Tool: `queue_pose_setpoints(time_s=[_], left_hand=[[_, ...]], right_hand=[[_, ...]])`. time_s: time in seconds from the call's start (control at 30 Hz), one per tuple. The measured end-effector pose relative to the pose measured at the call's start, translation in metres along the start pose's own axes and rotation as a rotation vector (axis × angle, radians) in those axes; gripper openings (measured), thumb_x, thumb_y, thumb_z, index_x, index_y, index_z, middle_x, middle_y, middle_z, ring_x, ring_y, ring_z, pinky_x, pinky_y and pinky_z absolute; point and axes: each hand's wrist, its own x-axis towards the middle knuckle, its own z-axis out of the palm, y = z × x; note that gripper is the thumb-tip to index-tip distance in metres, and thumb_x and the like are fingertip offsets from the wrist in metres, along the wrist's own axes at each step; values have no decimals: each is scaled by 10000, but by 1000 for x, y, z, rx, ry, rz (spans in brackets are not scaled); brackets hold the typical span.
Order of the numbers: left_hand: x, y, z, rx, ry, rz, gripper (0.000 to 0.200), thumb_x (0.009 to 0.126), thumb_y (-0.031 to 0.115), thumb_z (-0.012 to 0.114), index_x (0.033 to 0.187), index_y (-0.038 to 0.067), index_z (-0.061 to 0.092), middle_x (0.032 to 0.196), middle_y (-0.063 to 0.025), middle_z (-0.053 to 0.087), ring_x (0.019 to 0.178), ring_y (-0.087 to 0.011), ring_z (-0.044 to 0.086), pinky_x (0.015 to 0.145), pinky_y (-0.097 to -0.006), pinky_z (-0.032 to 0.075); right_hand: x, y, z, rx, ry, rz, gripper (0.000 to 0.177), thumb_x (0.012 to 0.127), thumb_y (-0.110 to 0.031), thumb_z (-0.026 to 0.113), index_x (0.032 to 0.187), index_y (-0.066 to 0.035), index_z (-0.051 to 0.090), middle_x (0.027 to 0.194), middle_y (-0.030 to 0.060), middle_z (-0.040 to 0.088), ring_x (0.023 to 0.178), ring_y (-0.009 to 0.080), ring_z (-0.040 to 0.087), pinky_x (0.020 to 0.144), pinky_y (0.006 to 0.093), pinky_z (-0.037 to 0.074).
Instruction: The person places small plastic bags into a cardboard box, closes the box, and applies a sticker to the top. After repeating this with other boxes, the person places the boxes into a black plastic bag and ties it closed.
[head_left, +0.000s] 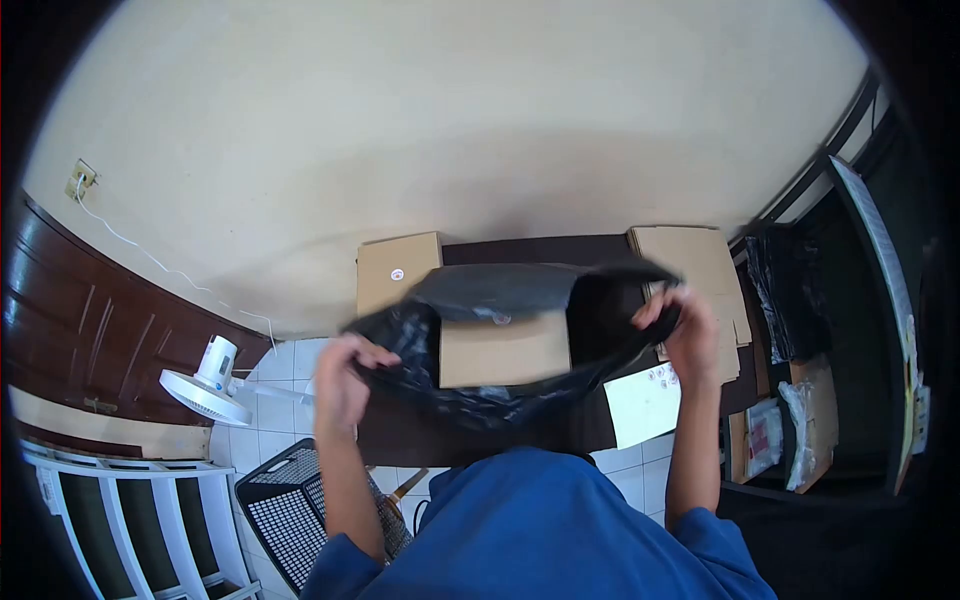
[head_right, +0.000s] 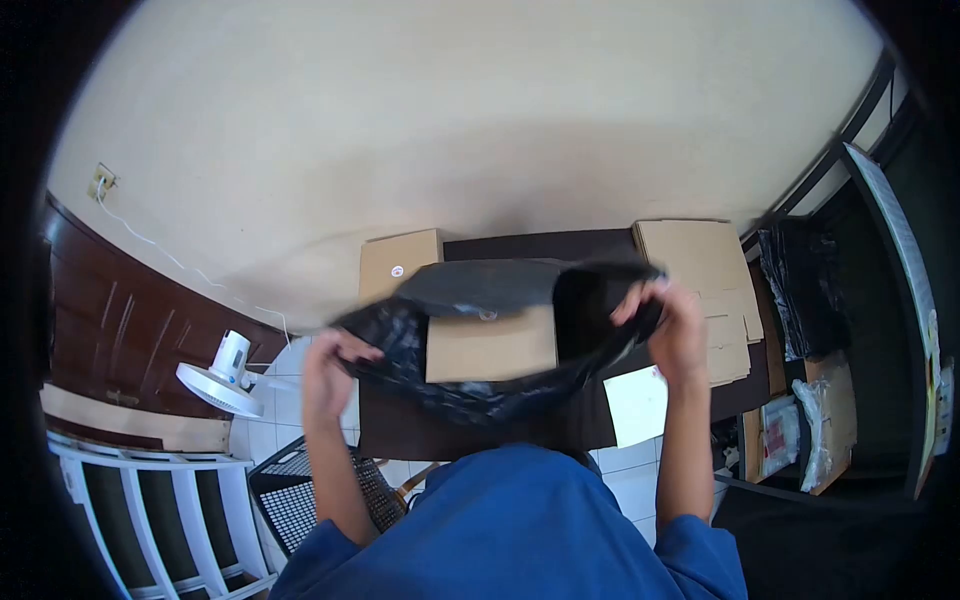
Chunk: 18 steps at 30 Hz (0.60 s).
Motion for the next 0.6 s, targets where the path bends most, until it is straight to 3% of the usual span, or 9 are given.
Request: queue_pose_setpoints(time_s=[0.03, 0.07, 0.1, 0.17, 0.2, 0.3, 0.33, 0.47, 0.6], left_hand=[[4, 24, 9, -210, -33, 60, 311, 996, 238, 529, 1118, -38, 604, 939, -135, 661, 864, -252, 675, 822, -426, 569], [10, 48, 31, -228, -63, 59, 375, 983, 214, 547, 1259, -40, 535, 1047, -164, 640, 896, -258, 672, 841, -446, 567], [15, 68, 53, -244, -94, 62, 497, 971, 190, 565, 1399, -42, 465, 1156, -193, 620, 929, -264, 669, 860, -465, 566], [23, 80, 90, 160, -60, 172, 599, 952, 154, 592, 1480, -35, 382, 1230, -217, 585, 879, -258, 673, 817, -450, 586], [24, 84, 101, 362, -35, 219, 658, 942, 136, 606, 1520, -32, 340, 1267, -228, 568, 854, -255, 674, 796, -442, 596], [22, 102, 104, 220, -92, 192, 685, 922, 98, 633, 1526, -28, 334, 1302, -242, 563, 782, -227, 680, 674, -392, 613], [22, 101, 103, 266, -77, 229, 675, 930, 102, 626, 1522, -43, 337, 1355, -263, 538, 736, -212, 681, 554, -340, 605], [1, 95, 98, 326, -9, 151, 630, 933, 93, 624, 1494, -60, 382, 1418, -276, 502, 748, -208, 683, 512, -292, 603], [-12, 62, 83, 406, 23, -67, 651, 963, 182, 609, 1498, -88, 354, 1477, -257, 479, 782, -263, 714, 552, -350, 620]], right_hand=[[11, -17, 8, 114, 126, -2, 286, 1003, -243, 502, 979, 14, 623, 1022, 224, 709, 779, 241, 696, 733, 416, 573], [26, -29, 11, -23, 160, 63, 317, 1016, -222, 468, 1050, 54, 619, 1192, 255, 677, 779, 225, 697, 672, 356, 576], [31, -40, 19, -52, 101, 50, 334, 1016, -217, 458, 1084, 70, 614, 1230, 262, 661, 783, 215, 697, 642, 334, 568], [41, -59, 43, -112, -28, 19, 375, 1015, -206, 437, 1151, 101, 604, 1306, 278, 627, 790, 195, 698, 583, 291, 551], [40, -63, 55, -153, -34, -7, 435, 1004, -193, 421, 1269, 129, 544, 1355, 291, 591, 716, 159, 662, 539, 272, 542], [39, -68, 47, 110, -91, -30, 477, 983, -178, 427, 1336, 138, 484, 1422, 306, 534, 633, 138, 601, 556, 290, 566], [34, -73, 52, 96, -82, -61, 515, 972, -189, 438, 1364, 146, 440, 1466, 324, 481, 588, 127, 553, 538, 291, 572], [5, -70, 65, 20, -60, -54, 542, 949, -204, 473, 1340, 170, 439, 1488, 342, 440, 611, 154, 589, 477, 296, 552], [-5, -32, 46, 18, 10, 89, 538, 922, -180, 528, 1338, 153, 452, 1473, 287, 479, 645, 185, 636, 504, 320, 578]])
